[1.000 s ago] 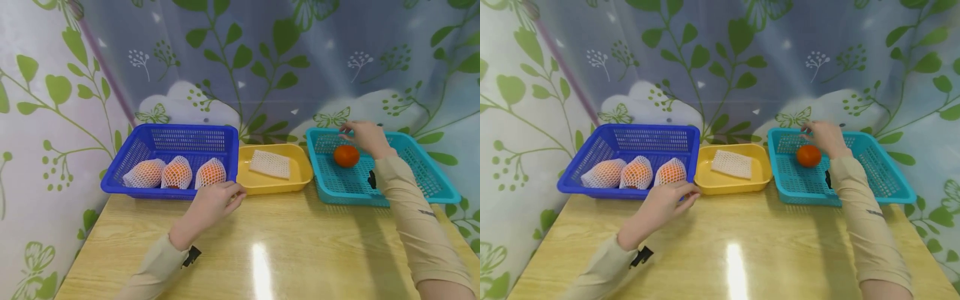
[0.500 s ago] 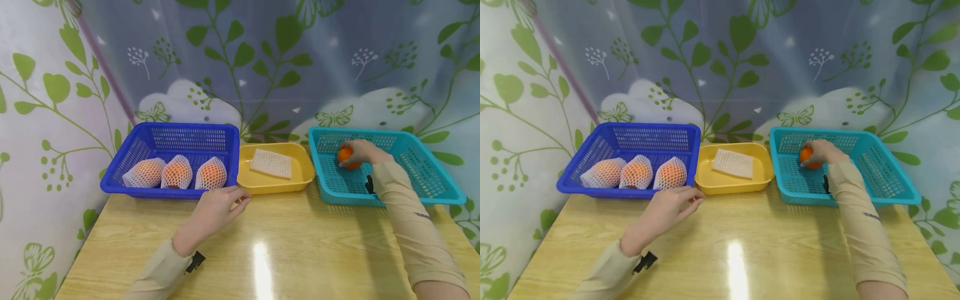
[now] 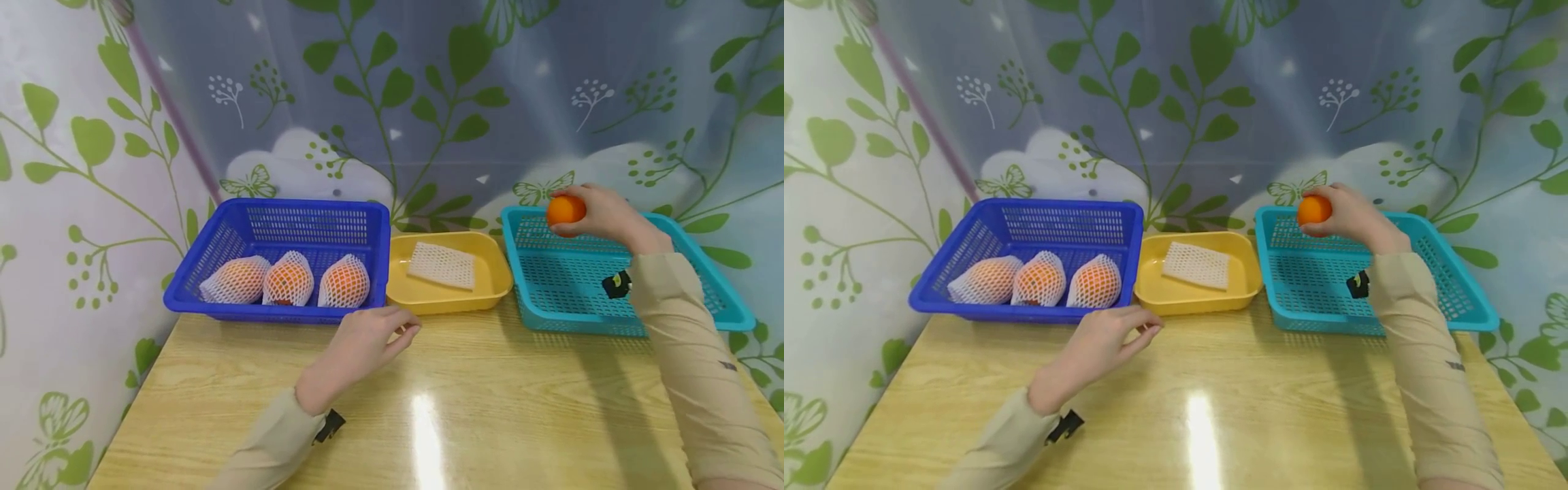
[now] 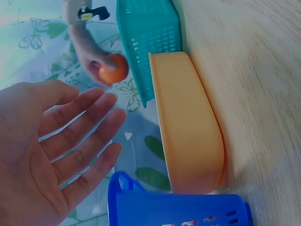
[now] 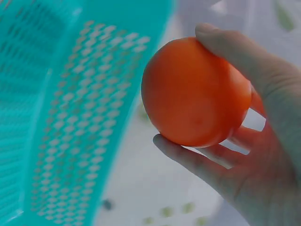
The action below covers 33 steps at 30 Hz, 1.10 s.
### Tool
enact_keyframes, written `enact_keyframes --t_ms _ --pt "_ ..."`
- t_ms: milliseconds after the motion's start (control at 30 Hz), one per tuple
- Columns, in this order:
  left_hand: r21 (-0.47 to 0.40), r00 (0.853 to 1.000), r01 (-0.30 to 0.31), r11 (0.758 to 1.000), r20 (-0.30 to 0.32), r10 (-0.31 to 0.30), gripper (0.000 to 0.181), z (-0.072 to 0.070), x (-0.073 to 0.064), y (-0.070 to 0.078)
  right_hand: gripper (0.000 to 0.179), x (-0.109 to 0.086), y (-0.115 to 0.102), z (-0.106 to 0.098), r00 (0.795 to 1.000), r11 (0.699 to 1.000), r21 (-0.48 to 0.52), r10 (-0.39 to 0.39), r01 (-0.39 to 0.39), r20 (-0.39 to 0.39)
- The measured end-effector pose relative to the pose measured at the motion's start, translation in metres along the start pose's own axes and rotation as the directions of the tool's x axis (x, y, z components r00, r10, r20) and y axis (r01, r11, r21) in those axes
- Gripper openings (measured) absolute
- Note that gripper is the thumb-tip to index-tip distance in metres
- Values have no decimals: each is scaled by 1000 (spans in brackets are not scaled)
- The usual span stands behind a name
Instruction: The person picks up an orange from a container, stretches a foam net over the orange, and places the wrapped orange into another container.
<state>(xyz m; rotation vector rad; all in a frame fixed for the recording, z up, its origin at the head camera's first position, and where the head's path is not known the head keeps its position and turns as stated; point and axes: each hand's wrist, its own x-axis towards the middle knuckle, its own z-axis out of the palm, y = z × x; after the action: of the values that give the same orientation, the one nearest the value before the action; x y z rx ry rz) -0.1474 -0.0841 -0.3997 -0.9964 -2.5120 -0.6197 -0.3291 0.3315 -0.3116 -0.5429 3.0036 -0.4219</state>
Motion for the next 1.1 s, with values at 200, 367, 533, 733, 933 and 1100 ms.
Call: enact_keyframes --t_ms 200,367,533,733,933,1100 --pt "0 1000 4 1000 6 -4 11 2 5 5 79 -16 -49 -10 990 996 16 -83 86 -111" --pt "-19 1000 -6 1000 -24 5 11 5 13 10 79 -32 -84 -1 958 975 49 -202 216 -203" --pt "-28 999 9 1000 -51 -11 16 8 22 17 78 -48 -108 20 909 932 88 -317 351 -271" --pt "-42 995 1 999 -97 -6 32 13 32 22 78 -61 -125 52 873 894 108 -387 434 -297" --pt "-44 987 -23 999 -158 16 59 22 38 25 73 -72 -144 82 895 894 160 -375 418 -241" --pt "-13 983 -22 1000 -182 19 80 30 41 27 66 -77 -161 97 947 913 274 -257 304 -195"
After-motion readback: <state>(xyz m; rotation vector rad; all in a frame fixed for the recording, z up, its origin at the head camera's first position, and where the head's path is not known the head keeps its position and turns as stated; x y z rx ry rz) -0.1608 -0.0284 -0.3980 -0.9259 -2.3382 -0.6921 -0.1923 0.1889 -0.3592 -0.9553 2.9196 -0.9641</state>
